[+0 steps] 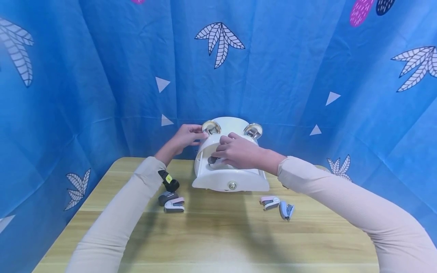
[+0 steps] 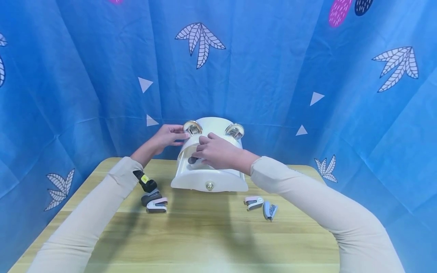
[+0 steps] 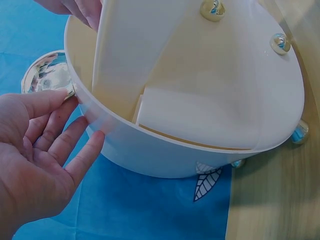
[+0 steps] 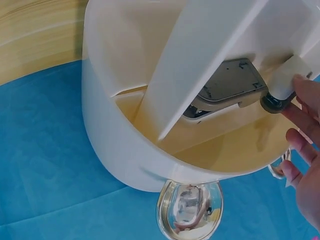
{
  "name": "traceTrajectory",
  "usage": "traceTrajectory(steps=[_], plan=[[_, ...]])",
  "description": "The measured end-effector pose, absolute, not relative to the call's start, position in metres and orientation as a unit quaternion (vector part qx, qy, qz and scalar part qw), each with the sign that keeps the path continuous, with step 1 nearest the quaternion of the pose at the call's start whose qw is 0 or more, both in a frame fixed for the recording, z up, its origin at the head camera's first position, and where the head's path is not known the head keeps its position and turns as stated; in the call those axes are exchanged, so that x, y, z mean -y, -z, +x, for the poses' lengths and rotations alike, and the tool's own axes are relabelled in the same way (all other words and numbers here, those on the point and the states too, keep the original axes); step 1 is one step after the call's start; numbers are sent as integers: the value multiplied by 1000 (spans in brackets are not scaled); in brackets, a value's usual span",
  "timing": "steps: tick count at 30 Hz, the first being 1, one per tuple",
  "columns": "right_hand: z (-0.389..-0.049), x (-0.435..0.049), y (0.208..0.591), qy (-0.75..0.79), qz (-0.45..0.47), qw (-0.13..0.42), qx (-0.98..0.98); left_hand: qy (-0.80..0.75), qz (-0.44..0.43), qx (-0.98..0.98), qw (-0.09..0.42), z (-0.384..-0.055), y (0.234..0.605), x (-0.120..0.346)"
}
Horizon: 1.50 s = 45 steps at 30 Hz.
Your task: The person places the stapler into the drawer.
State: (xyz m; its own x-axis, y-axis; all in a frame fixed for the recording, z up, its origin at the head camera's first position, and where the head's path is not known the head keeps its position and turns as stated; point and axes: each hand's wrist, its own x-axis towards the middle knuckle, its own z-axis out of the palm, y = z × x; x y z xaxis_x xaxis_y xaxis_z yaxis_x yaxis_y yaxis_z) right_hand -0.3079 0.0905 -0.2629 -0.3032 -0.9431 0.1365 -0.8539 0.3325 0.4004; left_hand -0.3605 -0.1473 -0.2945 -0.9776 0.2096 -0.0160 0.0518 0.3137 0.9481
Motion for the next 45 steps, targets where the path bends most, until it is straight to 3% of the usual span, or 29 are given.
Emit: traceTrajectory(steps=[17, 27, 38, 45], plan=[[-303, -90, 254, 116, 560, 188, 799, -587, 79, -802, 75, -360, 293, 146], [-276, -92, 242, -87, 562, 176, 803, -589, 81, -801, 74, -359, 292, 148], [-230, -115, 262, -212, 619, 286, 700, -592, 78, -800, 65, -363, 296, 146], [-204, -131, 296, -281, 579, 290, 709, -592, 80, -800, 60, -365, 298, 145]])
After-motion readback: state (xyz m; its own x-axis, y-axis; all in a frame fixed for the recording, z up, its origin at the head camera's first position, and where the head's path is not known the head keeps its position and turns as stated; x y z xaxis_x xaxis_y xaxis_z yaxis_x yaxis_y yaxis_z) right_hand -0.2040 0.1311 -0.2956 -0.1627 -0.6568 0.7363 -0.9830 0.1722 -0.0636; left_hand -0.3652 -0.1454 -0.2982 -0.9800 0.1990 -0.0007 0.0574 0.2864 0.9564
